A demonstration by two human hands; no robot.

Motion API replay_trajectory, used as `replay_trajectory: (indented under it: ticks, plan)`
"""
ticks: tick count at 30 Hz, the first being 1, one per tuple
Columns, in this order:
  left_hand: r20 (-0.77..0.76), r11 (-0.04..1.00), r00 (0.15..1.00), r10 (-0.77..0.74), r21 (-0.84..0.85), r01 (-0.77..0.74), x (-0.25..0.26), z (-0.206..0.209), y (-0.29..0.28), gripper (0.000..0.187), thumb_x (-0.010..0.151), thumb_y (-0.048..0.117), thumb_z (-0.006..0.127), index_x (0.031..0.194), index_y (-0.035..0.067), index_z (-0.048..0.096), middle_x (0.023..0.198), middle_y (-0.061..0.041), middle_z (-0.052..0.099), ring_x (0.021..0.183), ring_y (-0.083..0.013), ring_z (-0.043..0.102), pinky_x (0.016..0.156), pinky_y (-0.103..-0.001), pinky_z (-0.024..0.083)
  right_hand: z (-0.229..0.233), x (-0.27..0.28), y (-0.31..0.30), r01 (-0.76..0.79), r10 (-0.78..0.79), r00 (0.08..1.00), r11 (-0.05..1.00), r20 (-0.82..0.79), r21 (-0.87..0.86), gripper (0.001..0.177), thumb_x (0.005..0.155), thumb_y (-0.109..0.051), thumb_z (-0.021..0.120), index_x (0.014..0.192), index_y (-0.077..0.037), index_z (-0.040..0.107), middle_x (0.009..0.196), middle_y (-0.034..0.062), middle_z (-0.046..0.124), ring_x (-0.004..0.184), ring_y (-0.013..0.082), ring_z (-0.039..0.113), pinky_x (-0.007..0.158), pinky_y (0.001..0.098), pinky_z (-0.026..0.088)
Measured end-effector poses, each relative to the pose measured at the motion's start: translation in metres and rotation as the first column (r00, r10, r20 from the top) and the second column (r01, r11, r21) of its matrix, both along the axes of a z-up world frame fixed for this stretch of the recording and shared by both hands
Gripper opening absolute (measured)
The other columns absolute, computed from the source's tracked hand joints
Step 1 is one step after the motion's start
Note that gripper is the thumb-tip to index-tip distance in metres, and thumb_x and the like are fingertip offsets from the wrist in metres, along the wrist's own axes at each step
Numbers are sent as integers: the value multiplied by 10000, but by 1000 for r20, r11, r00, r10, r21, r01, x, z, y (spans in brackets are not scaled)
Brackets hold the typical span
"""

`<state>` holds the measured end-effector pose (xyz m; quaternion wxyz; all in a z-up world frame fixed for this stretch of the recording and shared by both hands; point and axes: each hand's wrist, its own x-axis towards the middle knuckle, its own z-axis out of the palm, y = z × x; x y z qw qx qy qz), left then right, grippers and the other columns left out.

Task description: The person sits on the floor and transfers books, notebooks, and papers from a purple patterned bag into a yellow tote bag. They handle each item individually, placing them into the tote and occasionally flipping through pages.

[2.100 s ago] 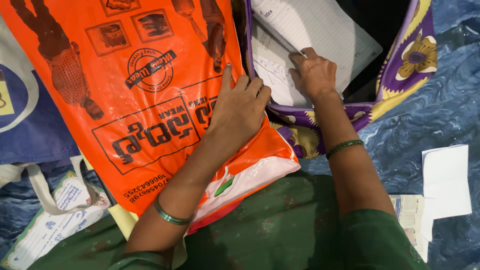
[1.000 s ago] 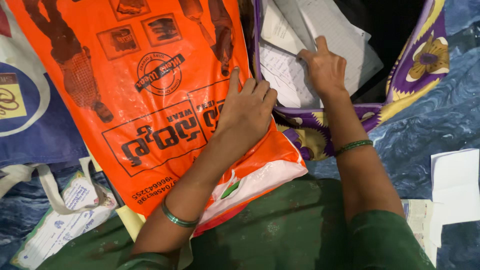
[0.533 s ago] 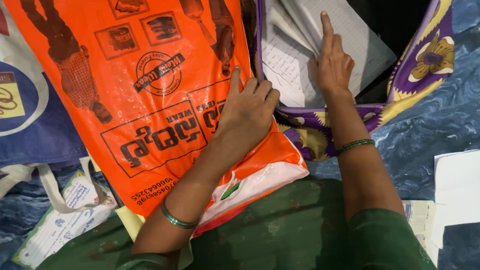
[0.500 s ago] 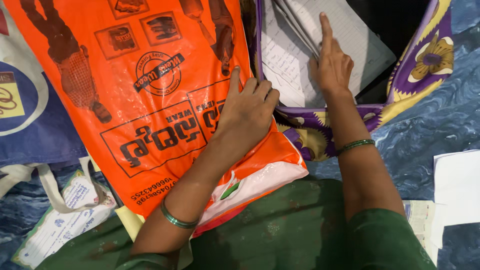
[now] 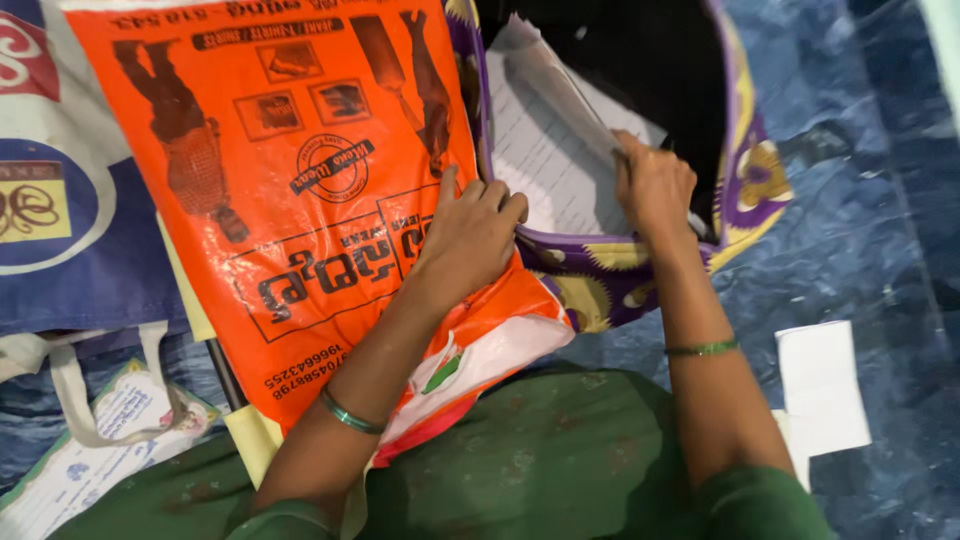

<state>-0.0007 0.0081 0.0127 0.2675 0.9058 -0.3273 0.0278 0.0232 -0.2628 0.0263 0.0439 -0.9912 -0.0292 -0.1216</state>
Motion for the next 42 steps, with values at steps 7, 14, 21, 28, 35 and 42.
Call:
replay_trajectory:
  ticks: [7,14,21,28,35,42]
  plan:
    - [-215,971,976,-21,-238,-32,-5,26,6,398,940,359,671,1264,146,583,1091,-91,693,1072,-293,649,1078,-558,339,129,-61,50,20,-40,990,989,133,148,184,1007,-146,687,1187,-145,726,787,205,673,738,423,665,650,503,497]
    - [-436,492,751,-497,-854,-170,-37,45,55,770,1001,490,564,1572,118,206,1488,-114,485,1299,-219,543,1058,-376,443,199,-121,148,-219,236,907,972,350,-86,604,817,7,584,1397,-159,594,1299,134,676,980,332,719,744,459,578]
    - [-786,266,599,-152,-616,-742,-127,40,145,662,967,271,669,1502,-9,398,1439,-131,580,1278,-213,552,1049,-324,432,138,-202,302,-373,357,916,926,-184,-58,596,870,-98,633,1450,-13,523,1346,206,614,936,330,702,665,437,594]
    - [-810,130,567,-149,-584,-801,-134,-9,169,501,940,119,594,1400,-59,506,1309,-181,669,1148,-267,654,972,-376,514,130,-234,296,-321,423,877,869,-228,378,560,867,-265,714,1387,-113,574,1380,144,629,1122,357,666,882,455,545]
    - [-810,233,534,-241,-583,-778,-130,-11,175,546,950,132,606,1443,-55,465,1359,-175,647,1213,-267,634,1020,-370,501,95,-184,192,-178,198,979,950,-55,256,555,904,-262,741,1390,-39,595,1321,217,652,1169,405,629,950,453,493]
    - [-687,565,716,119,-547,-619,-133,30,198,581,932,186,655,1446,-1,458,1348,-216,663,1254,-306,637,1033,-385,476,26,-146,157,73,117,960,772,-255,631,486,897,-276,768,1287,4,686,802,97,725,727,161,652,686,297,520]
